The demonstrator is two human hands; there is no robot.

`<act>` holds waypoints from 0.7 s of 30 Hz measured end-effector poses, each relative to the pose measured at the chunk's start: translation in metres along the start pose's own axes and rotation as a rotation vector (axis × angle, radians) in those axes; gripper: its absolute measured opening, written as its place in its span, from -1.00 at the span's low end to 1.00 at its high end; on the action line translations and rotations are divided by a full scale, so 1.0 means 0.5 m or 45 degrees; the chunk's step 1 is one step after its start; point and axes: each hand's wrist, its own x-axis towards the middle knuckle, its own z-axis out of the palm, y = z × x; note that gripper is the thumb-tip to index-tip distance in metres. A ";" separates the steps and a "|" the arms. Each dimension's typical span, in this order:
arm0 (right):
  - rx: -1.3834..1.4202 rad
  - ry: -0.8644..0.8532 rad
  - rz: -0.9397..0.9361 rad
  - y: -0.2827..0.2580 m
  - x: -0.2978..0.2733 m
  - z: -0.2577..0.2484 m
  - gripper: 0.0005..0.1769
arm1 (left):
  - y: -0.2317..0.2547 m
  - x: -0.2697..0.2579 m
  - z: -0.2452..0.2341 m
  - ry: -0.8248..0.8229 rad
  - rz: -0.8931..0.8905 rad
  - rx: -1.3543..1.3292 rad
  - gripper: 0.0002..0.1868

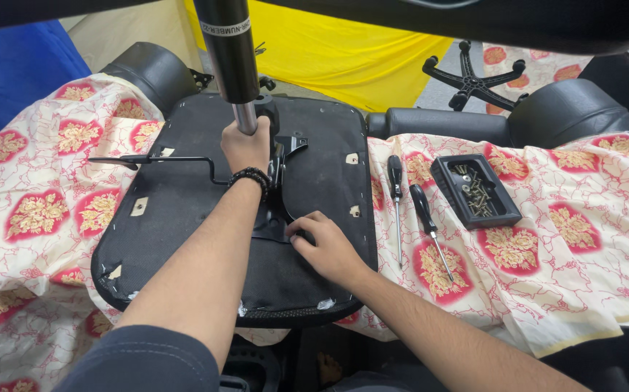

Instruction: The person attaches a gas lift cylinder to the underside of an office chair seat. They align the metal mounting plate, then use a screwdriver to tighten four screws into the plate, securing the cylinder to the seat.

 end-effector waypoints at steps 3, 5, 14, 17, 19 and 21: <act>0.002 0.006 0.127 -0.005 -0.014 0.001 -0.71 | -0.031 -0.008 -0.042 -0.255 0.012 0.048 -0.60; -0.152 0.091 0.106 -0.006 -0.024 0.009 -0.56 | -0.065 -0.025 -0.094 -0.446 0.055 0.129 -0.53; -0.519 0.226 0.007 0.034 -0.039 0.034 -0.57 | -0.173 -0.165 -0.348 -0.347 -0.022 0.889 -0.67; -0.565 0.254 -0.036 0.050 -0.023 0.032 -0.72 | -0.183 -0.181 -0.376 -0.361 0.108 0.839 -0.72; -0.625 0.261 -0.052 0.057 -0.012 0.034 -0.80 | -0.186 -0.183 -0.381 -0.360 0.123 0.814 -0.75; -0.705 0.254 -0.057 0.063 -0.003 0.035 -0.84 | -0.187 -0.181 -0.377 -0.351 0.142 0.817 -0.77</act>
